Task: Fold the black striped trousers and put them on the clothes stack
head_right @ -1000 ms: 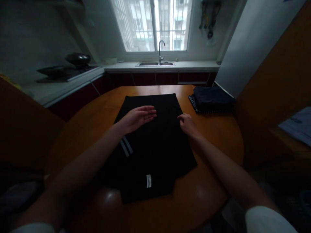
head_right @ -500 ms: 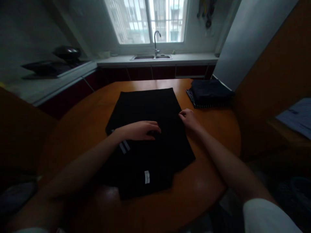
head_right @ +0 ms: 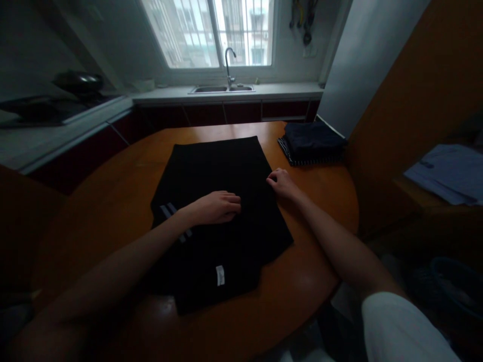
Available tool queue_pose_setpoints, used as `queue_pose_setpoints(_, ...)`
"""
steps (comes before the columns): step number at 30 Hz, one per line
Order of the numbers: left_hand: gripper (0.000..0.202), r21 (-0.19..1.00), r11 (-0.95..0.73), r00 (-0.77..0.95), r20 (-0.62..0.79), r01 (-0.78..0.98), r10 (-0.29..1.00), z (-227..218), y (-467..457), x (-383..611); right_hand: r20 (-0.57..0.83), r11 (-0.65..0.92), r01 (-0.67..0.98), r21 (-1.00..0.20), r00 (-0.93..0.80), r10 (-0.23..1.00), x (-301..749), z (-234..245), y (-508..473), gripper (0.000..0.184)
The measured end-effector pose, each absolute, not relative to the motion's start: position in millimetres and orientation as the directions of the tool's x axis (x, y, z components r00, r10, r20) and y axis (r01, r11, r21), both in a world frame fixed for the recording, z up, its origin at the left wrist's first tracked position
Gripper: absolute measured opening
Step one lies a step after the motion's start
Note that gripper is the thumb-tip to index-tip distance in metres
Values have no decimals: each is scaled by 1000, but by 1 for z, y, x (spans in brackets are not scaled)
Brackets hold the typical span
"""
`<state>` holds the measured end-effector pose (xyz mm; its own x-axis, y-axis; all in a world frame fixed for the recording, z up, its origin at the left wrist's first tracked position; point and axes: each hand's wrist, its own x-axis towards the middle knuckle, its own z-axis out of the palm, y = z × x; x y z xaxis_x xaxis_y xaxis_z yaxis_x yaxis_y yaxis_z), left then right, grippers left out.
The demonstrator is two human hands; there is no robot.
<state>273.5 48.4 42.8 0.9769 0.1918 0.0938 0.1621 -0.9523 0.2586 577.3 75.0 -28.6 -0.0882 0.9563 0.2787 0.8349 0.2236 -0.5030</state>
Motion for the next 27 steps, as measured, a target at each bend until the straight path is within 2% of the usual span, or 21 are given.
queue_pose_setpoints(4, 14, 217, -955, 972, 74, 201, 221, 44, 51, 272, 300, 212, 851, -481, -67, 952, 576, -24, 74, 24)
queue_pose_setpoints(7, 22, 169, -930, 915, 190, 326, 355, 50, 59, 269, 384, 214, 870, -445, -31, 923, 562, -17, 65, 32)
queue_pose_setpoints(10, 27, 177, -880, 826, 305, 440, 474, 64, 71, 259, 423, 301, 883, -360, -133, 896, 534, -16, 47, 43)
queue_pose_setpoints(13, 28, 230, -830, 736, 384, 508, 557, 81, 85, 243, 270, 398, 869, -295, -324, 907, 506, -21, 31, 57)
queue_pose_setpoints(16, 27, 279, -781, 661, 418, 559, 623, 92, 98, 224, 148, 428, 861, -276, -402, 904, 494, -25, 25, 61)
queue_pose_setpoints(20, 27, 360, -702, 593, 376, 614, 712, 92, 113, 207, 218, 413, 864, -289, -361, 907, 497, -25, 27, 62)
queue_pose_setpoints(22, 27, 391, -671, 583, 333, 630, 741, 89, 118, 204, 197, 426, 859, -283, -383, 902, 499, -26, 27, 62)
queue_pose_setpoints(25, 30, 419, -650, 596, 272, 633, 756, 81, 119, 200, 167, 433, 861, -268, -401, 901, 497, -27, 25, 62)
queue_pose_setpoints(27, 34, 404, -658, 630, 221, 636, 744, 71, 115, 195, 208, 425, 865, -265, -379, 902, 496, -26, 24, 62)
